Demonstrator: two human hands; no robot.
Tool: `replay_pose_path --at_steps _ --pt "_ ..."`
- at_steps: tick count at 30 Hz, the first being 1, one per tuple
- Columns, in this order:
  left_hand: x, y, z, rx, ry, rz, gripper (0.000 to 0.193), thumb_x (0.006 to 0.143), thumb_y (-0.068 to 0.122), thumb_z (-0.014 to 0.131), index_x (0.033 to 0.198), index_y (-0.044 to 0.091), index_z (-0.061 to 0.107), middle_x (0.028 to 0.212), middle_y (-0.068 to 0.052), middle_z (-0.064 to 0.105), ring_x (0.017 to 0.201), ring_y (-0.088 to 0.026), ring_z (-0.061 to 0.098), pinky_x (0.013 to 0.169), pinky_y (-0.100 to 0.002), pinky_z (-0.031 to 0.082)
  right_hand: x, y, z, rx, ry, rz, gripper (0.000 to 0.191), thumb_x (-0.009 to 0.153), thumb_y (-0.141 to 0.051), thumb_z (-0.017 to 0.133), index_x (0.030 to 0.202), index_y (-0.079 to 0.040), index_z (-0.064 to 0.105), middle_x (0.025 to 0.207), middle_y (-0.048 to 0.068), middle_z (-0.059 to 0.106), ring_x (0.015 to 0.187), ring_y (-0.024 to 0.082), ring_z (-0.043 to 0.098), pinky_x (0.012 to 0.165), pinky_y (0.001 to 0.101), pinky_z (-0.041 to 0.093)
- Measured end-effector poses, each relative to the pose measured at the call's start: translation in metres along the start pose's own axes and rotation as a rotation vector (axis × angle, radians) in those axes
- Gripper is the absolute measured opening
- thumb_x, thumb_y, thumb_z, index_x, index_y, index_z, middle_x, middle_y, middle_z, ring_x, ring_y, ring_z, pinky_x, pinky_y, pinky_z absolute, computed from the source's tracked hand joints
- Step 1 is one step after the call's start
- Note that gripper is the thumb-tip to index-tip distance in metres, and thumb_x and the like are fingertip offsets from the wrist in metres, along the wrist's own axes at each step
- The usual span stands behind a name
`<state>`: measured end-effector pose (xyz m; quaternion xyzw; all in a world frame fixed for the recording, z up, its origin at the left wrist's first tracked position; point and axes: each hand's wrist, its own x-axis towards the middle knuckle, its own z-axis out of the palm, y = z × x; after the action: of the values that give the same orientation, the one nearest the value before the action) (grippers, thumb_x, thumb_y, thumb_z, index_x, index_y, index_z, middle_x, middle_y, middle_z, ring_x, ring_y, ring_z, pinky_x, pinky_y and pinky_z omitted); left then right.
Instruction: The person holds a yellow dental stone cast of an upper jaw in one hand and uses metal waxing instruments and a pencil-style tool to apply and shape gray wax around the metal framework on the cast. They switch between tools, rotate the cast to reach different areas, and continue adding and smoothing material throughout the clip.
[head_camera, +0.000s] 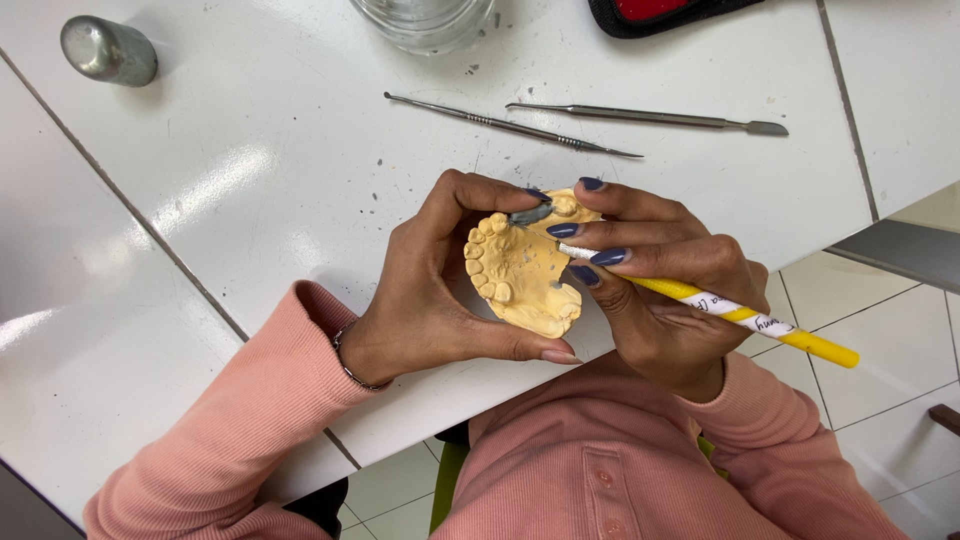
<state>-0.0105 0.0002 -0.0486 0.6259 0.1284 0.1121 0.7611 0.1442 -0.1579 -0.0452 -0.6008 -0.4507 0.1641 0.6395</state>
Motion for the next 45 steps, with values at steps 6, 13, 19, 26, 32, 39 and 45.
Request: replay_pose_path --at_steps 6,13,19,26,32,39,45 --pt "0.0003 -0.0012 -0.0008 -0.002 -0.013 -0.004 0.088 0.069 0.024 0.103 0.135 0.004 0.048 0.133 -0.01 0.061 0.127 -0.015 0.065 0.115 -0.03 0.057 -0.0014 0.0015 0.0016 0.074 0.044 0.015 0.024 0.099 -0.007 0.071 0.108 -0.005 0.049 0.105 0.02 0.073 0.121 0.032 0.069 0.105 0.0409 0.061" --pt "-0.0002 -0.0002 -0.0004 0.015 -0.014 0.008 0.089 0.068 0.025 0.103 0.135 0.003 0.048 0.132 -0.01 0.061 0.126 -0.015 0.064 0.114 -0.029 0.056 -0.001 0.0022 0.0034 0.042 0.05 -0.034 0.025 0.099 -0.006 0.07 0.109 -0.006 0.047 0.106 0.021 0.072 0.124 0.033 0.068 0.106 0.0409 0.06" --pt "0.0001 0.0007 0.0005 -0.009 -0.015 0.017 0.088 0.07 0.024 0.103 0.135 0.004 0.048 0.132 -0.01 0.06 0.123 -0.015 0.063 0.115 -0.03 0.057 0.0007 -0.0022 0.002 -0.005 0.023 -0.037 0.027 0.098 -0.006 0.072 0.11 -0.007 0.048 0.107 0.02 0.073 0.125 0.032 0.068 0.107 0.0408 0.06" --pt "-0.0007 0.0022 0.0001 0.021 0.003 0.025 0.088 0.069 0.023 0.104 0.134 0.003 0.048 0.134 -0.011 0.06 0.128 -0.017 0.064 0.116 -0.032 0.057 0.0017 -0.0023 0.0009 0.008 0.003 0.006 0.023 0.099 -0.006 0.072 0.108 -0.005 0.051 0.105 0.02 0.073 0.125 0.032 0.069 0.107 0.0419 0.061" --pt "0.0007 0.0037 0.0009 0.009 0.005 0.004 0.087 0.069 0.022 0.103 0.134 0.003 0.048 0.136 -0.012 0.06 0.129 -0.018 0.064 0.117 -0.032 0.057 -0.0017 0.0009 -0.0027 -0.031 -0.028 0.002 0.024 0.102 -0.002 0.073 0.111 -0.003 0.051 0.103 0.021 0.074 0.12 0.031 0.071 0.109 0.0406 0.062" --pt "0.0015 0.0039 0.0011 0.021 -0.005 -0.001 0.087 0.07 0.021 0.103 0.135 0.002 0.049 0.136 -0.012 0.06 0.128 -0.017 0.064 0.116 -0.031 0.056 -0.005 0.0044 -0.0041 -0.008 -0.025 0.013 0.024 0.101 -0.002 0.073 0.111 -0.003 0.051 0.103 0.02 0.074 0.118 0.03 0.072 0.11 0.0411 0.061" --pt "0.0033 0.0031 0.0021 0.034 -0.005 0.002 0.087 0.068 0.022 0.103 0.134 0.003 0.049 0.136 -0.011 0.06 0.128 -0.016 0.064 0.116 -0.031 0.057 -0.0013 0.0038 -0.0055 0.002 -0.021 0.011 0.024 0.101 -0.004 0.073 0.111 -0.003 0.052 0.102 0.02 0.075 0.116 0.03 0.073 0.109 0.0423 0.061"
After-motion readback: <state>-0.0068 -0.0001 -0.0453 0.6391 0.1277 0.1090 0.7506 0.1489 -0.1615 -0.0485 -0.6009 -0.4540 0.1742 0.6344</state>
